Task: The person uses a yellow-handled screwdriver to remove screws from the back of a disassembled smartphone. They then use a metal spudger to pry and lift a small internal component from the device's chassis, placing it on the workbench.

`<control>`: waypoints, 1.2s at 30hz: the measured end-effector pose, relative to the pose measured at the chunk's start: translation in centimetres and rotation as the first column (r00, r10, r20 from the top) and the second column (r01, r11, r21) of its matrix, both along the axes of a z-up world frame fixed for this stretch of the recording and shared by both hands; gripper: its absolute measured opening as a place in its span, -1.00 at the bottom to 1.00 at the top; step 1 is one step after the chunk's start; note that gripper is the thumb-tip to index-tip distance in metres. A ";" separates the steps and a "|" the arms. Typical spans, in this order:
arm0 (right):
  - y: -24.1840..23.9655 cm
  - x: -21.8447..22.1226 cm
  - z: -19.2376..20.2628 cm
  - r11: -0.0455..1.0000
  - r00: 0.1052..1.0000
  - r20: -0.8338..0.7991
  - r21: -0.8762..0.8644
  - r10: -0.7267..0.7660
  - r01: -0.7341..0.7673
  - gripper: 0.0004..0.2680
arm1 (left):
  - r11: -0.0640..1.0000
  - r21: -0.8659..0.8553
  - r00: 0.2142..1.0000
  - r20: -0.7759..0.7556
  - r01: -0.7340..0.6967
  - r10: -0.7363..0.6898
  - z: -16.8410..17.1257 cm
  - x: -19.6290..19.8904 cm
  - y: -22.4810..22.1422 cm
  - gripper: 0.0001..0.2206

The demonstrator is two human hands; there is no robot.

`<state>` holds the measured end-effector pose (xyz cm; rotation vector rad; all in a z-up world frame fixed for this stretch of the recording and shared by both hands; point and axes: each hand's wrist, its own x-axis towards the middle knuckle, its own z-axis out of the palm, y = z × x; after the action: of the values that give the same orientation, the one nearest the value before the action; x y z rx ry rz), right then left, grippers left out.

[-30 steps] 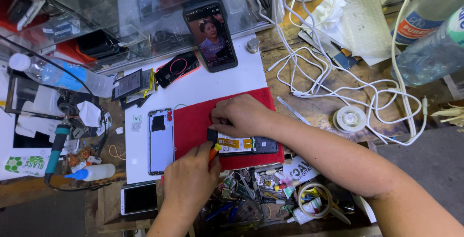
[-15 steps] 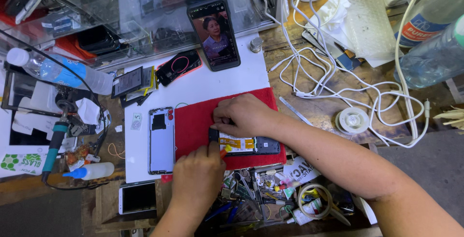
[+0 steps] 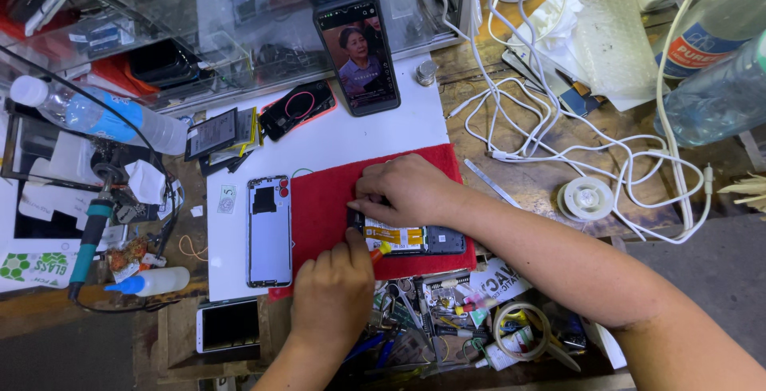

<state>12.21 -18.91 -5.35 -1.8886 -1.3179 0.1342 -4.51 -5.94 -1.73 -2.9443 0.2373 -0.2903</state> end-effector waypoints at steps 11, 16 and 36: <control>-0.1 0.0 0.4 1.000 1.000 -0.017 0.016 0.012 -0.011 -0.81 | 0.810 -0.469 0.936 -0.153 -0.352 0.318 2.2 0.0 2.8 -0.67; 0.0 0.3 0.4 1.000 0.999 -0.038 0.011 0.030 -0.030 -0.84 | 0.624 -0.555 0.831 -0.288 -0.550 0.476 2.3 -0.4 3.5 -0.71; 0.2 0.6 0.8 0.995 0.982 -0.184 -0.080 0.038 -0.054 -0.88 | 0.391 -0.717 0.788 -0.364 -0.578 0.496 2.2 0.3 4.9 -0.86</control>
<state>12.84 -18.67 -4.51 -1.8678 -1.2481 0.3832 -4.23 -1.05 0.48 -3.6465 -1.1936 -0.1797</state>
